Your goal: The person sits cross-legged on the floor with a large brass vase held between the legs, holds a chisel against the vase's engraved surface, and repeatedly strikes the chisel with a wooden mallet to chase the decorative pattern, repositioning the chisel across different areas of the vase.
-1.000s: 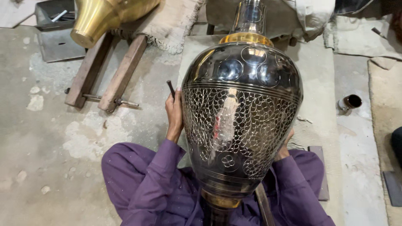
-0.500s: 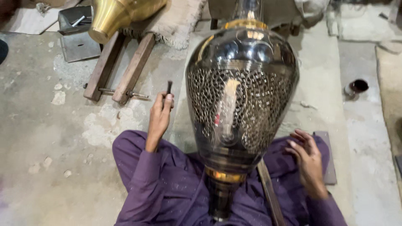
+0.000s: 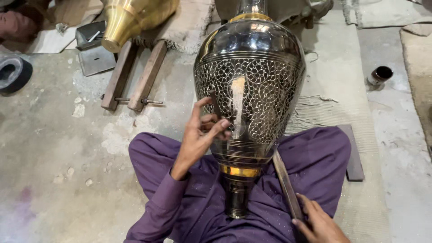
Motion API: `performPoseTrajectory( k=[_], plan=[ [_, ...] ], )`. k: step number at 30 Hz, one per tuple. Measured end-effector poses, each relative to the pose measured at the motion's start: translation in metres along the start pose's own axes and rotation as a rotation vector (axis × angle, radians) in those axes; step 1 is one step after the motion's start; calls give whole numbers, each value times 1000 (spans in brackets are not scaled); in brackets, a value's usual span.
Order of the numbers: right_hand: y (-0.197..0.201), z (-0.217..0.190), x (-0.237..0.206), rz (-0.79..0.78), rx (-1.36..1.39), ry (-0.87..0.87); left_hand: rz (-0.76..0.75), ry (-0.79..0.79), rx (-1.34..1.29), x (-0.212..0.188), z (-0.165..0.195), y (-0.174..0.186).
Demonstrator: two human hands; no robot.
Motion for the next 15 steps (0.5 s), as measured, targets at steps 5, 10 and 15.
performPoseTrajectory(
  k=[5,10,15],
  plan=[
    [-8,-11,-4,73,-131,-75,-197,46,62,3,-13,-33],
    [10,27,2,-40,122,-247,-248,104,99,12,-28,-49],
    [58,38,-17,192,588,-306,-364,-249,359,14,-12,-69]
  ],
)
Point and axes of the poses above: each hand's wrist, its own x-axis towards the middle knuckle, its own y-axis out of the back of the hand, z = x × y, the point moved 7 cm from there along x, towards the middle knuckle, and after that the axes turned 14 degrees about -x, right-handed, at the moved point
